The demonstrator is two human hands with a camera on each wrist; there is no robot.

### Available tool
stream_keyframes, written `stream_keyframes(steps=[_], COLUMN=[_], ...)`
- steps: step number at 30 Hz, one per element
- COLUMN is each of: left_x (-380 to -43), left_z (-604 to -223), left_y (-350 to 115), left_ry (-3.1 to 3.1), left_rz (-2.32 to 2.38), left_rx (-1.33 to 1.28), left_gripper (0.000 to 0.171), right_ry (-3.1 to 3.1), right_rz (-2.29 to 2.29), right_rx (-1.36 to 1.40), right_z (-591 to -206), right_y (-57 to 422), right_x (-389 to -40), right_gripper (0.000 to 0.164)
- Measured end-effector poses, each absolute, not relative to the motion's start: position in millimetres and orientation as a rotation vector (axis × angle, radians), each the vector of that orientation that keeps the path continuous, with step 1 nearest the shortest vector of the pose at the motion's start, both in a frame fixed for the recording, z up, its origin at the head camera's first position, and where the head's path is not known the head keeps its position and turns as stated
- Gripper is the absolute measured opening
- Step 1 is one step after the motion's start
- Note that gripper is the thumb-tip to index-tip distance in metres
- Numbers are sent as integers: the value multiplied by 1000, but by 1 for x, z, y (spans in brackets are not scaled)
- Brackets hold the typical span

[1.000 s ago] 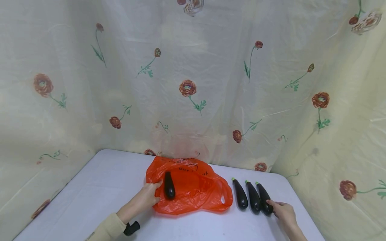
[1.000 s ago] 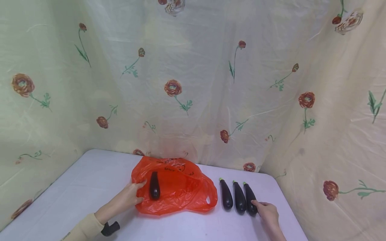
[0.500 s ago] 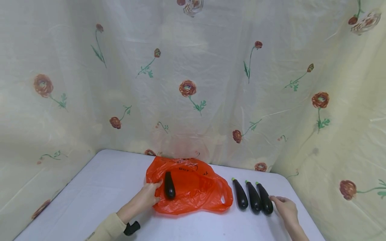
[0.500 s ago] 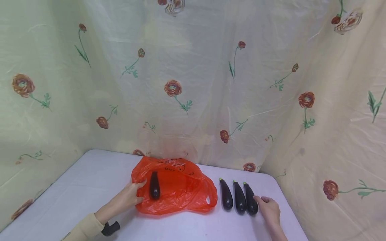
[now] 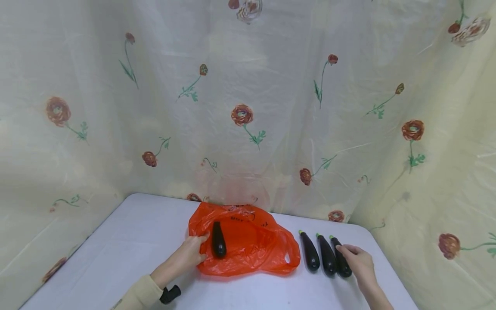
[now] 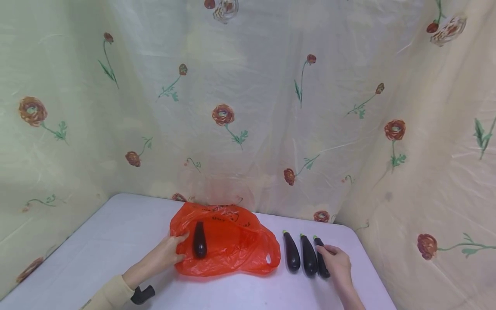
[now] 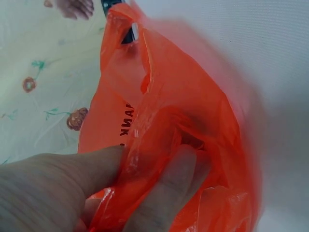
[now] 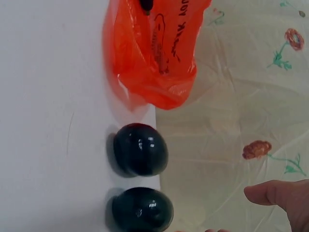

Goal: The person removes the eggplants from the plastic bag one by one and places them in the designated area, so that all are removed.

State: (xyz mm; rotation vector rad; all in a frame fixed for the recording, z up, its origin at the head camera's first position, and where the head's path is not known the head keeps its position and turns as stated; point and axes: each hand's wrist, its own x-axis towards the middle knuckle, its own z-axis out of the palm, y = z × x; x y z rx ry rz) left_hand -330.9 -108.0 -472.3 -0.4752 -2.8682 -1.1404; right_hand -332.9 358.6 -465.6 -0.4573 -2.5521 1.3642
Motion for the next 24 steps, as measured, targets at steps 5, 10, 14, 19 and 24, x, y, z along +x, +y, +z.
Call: stream_keyframes(steps=[5, 10, 14, 19, 24], left_x=[-331, -331, -331, -331, -332], left_z=[-473, -473, -474, -474, -473], left_y=[-107, -107, -107, -107, -108], left_ry=[-2879, -2896, -2890, -2892, -2888], left_rz=[-1126, -1135, -1124, -1121, -1142], left_rx=[-465, -443, -450, -453, -468], left_gripper=[59, 60, 61, 61, 61], right_ry=[-2576, -2570, -2584, -2622, -2646], right_rz=[1334, 1387, 1424, 1473, 1559], right_rx=[-421, -360, -337, -275, -230], right_z=[-461, -458, -456, -449, -439], right_y=[346, 332, 318, 297, 275], right_x=[-332, -333, -335, -338, -340], right_gripper=[55, 55, 59, 58, 58])
